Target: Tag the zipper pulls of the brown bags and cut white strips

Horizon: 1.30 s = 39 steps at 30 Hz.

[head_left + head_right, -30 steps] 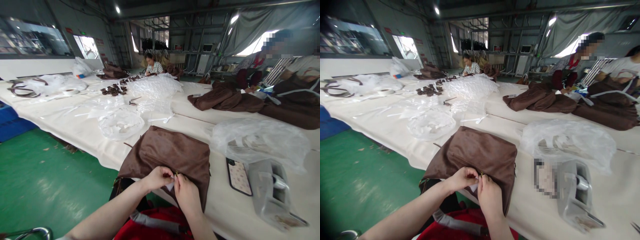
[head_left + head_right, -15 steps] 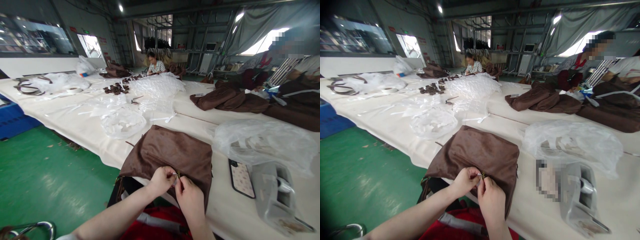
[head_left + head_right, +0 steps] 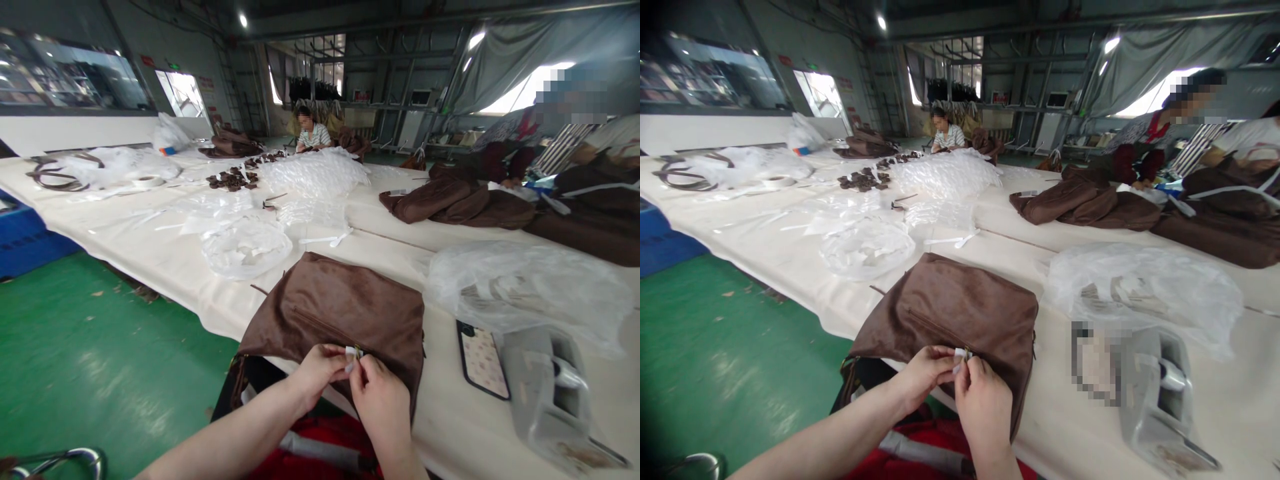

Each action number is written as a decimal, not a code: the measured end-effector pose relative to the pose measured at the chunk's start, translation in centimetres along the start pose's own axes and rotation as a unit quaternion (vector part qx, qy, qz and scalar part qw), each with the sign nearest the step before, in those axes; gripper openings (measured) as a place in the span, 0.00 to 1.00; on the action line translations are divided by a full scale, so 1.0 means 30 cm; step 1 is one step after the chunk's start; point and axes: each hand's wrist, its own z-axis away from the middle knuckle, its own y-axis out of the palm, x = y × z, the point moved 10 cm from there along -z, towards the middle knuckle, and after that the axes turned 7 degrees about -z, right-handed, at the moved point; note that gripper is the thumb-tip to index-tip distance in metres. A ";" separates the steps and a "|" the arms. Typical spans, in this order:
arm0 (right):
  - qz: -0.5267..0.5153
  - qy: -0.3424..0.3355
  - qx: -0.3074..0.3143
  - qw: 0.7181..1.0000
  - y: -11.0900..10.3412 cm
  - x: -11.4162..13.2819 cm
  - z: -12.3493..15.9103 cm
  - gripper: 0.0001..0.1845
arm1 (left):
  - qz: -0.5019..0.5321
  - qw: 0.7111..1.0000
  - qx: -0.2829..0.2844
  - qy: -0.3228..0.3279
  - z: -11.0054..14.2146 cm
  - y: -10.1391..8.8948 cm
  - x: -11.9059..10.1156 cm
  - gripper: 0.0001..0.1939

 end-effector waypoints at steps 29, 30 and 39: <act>-0.342 0.230 0.081 0.907 0.124 -0.172 0.016 0.17 | -0.362 0.907 -0.005 0.216 -0.018 0.024 -0.127 0.14; -0.355 0.238 0.078 0.901 0.131 -0.173 0.017 0.17 | -0.366 0.904 -0.009 0.222 -0.014 0.024 -0.132 0.14; -0.400 0.259 0.058 0.877 0.132 -0.146 0.022 0.21 | -0.389 0.887 -0.034 0.247 0.013 0.020 -0.163 0.12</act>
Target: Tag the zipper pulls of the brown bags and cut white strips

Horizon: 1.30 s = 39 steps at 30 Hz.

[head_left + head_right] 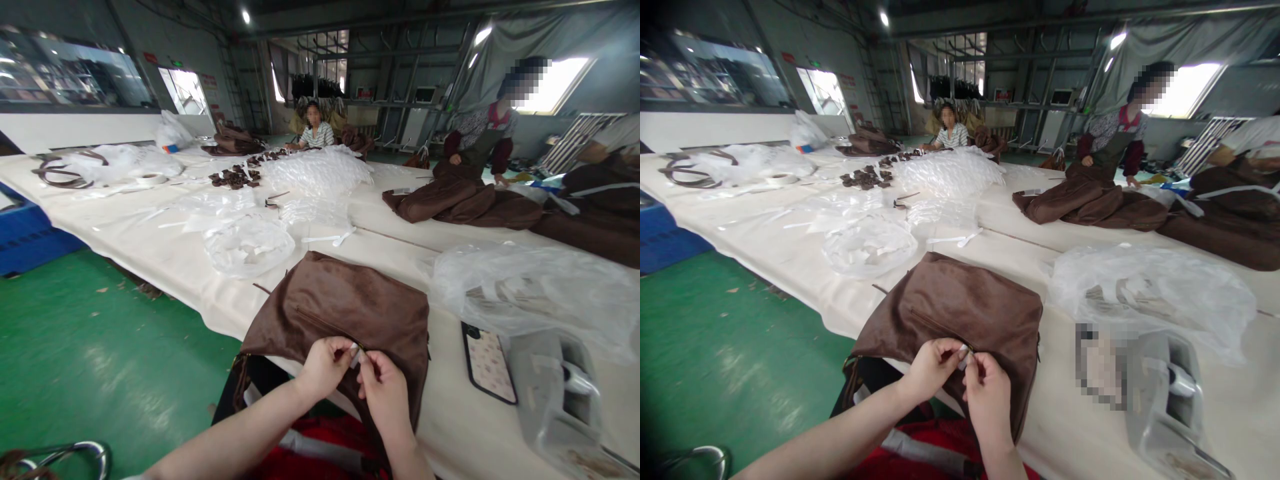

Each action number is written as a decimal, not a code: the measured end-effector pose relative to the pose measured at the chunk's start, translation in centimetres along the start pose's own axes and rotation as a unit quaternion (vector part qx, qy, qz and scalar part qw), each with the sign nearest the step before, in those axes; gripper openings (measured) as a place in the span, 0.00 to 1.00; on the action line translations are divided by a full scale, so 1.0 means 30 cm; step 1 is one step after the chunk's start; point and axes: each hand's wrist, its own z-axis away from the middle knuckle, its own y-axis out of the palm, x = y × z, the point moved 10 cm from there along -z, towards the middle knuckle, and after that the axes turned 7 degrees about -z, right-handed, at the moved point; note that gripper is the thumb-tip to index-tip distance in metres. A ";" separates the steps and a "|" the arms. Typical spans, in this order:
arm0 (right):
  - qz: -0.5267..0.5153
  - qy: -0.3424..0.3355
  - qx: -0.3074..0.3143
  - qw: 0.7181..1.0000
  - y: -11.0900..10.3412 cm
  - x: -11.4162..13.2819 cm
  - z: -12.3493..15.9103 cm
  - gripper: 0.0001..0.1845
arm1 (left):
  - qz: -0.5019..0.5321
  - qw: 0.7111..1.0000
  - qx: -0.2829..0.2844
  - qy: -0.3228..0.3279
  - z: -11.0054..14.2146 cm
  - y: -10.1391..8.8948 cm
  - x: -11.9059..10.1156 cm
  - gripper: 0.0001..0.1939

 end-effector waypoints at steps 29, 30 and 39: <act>-0.172 0.027 0.013 0.985 0.021 -0.058 0.002 0.28 | -0.127 0.989 -0.011 0.068 0.026 -0.035 -0.096 0.11; -0.175 0.020 0.012 0.984 0.018 -0.058 0.004 0.28 | -0.124 0.990 -0.015 0.069 0.023 -0.040 -0.091 0.12; -0.111 0.065 0.067 0.989 0.074 -0.094 -0.017 0.29 | -0.043 0.999 0.019 0.013 0.000 -0.039 -0.039 0.12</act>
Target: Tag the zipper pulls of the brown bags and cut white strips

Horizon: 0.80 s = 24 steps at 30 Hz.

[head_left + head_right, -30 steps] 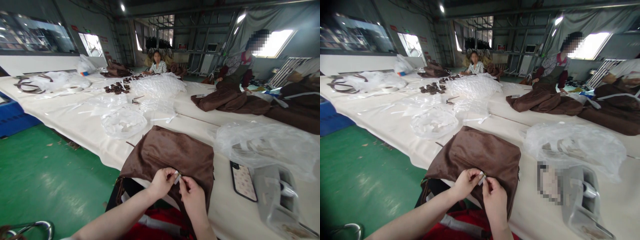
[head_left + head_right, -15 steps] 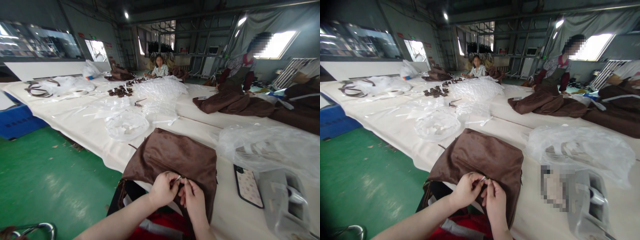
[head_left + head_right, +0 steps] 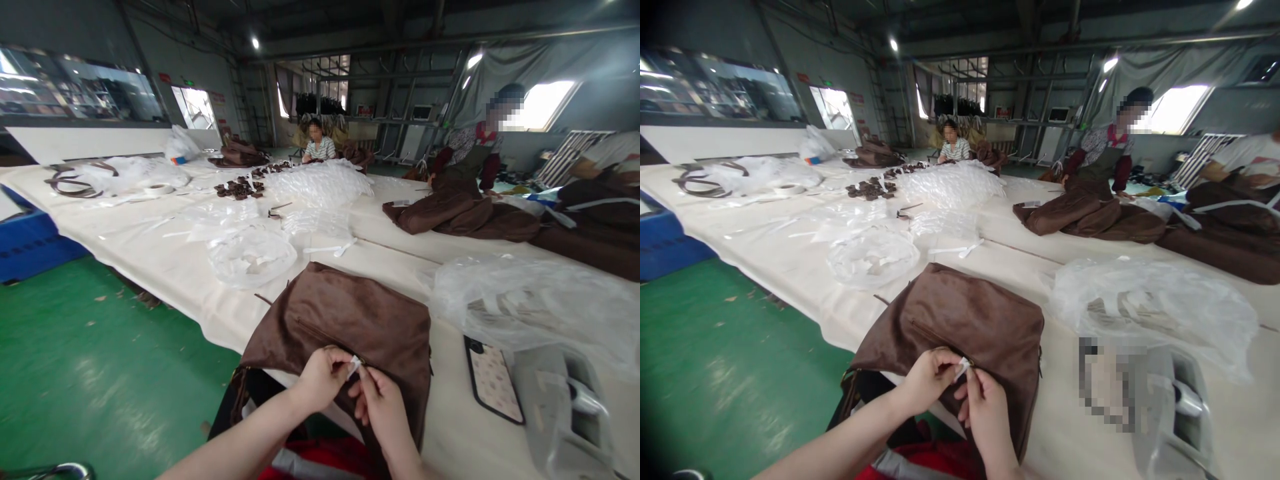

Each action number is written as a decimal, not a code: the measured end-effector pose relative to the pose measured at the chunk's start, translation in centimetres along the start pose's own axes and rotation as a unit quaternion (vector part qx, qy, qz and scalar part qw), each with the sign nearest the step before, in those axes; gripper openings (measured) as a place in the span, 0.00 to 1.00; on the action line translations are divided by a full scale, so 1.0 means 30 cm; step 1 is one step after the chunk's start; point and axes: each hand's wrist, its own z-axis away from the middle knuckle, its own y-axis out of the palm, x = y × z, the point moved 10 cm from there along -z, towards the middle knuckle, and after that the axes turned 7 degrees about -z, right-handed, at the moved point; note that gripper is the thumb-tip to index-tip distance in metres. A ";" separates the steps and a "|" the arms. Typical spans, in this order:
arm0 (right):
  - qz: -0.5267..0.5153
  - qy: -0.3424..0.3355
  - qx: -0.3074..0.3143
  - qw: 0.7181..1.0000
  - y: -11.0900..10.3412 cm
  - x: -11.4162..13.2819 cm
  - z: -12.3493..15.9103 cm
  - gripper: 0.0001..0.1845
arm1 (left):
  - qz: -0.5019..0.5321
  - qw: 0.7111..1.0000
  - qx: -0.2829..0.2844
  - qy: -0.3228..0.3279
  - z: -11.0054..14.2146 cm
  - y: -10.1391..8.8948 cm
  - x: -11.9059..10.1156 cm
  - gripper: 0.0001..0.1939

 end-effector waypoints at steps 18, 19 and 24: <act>-0.072 0.008 -0.046 0.996 0.004 -0.002 -0.014 0.24 | -0.141 0.986 -0.085 0.016 0.010 -0.045 -0.029 0.08; -0.072 0.003 -0.049 0.996 0.003 0.005 -0.013 0.23 | -0.183 0.976 -0.105 0.045 0.022 -0.048 -0.059 0.09; -0.093 -0.014 -0.060 0.994 -0.002 0.021 -0.007 0.22 | -0.388 0.885 -0.138 0.215 0.090 0.023 -0.163 0.10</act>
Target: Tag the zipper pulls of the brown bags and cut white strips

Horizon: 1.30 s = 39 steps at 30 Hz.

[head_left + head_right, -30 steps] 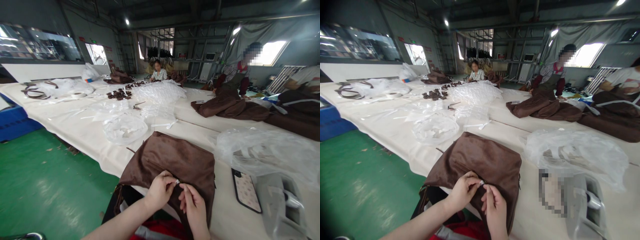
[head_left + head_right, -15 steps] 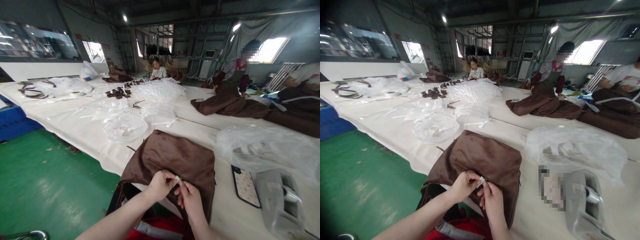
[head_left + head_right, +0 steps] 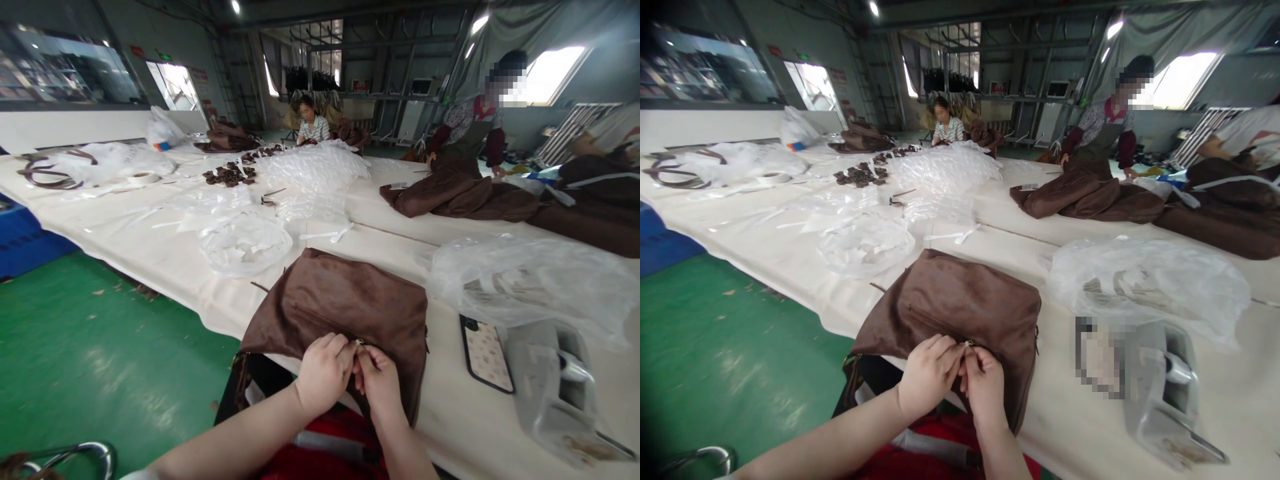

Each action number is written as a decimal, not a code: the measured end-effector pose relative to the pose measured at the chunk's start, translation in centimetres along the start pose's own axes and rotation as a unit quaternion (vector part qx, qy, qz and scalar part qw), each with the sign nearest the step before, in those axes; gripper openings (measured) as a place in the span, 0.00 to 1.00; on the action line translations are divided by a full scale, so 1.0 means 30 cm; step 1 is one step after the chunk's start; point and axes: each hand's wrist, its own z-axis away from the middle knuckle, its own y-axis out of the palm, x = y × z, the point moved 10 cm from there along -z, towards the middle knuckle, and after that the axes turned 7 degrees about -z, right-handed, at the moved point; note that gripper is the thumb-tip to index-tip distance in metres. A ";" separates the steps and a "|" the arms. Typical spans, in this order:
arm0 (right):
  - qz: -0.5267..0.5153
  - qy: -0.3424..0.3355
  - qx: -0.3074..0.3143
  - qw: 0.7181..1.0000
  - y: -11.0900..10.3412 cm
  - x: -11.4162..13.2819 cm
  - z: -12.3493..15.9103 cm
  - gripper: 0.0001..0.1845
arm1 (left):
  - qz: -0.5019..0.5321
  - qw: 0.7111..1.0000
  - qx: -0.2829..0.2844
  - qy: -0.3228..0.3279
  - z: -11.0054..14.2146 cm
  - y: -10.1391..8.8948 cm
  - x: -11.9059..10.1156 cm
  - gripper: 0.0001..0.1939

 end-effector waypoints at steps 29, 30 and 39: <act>0.378 -0.233 -0.379 0.812 -0.754 0.504 0.288 0.21 | 0.453 0.820 0.227 -0.265 0.058 0.328 0.177 0.19; 0.414 -0.220 -0.434 0.769 -0.866 0.535 0.331 0.22 | 0.453 0.820 0.230 -0.261 0.057 0.336 0.180 0.20; 0.262 -0.070 -0.366 0.890 -1.218 0.396 0.265 0.22 | 0.423 0.842 0.197 -0.272 0.046 0.313 0.186 0.16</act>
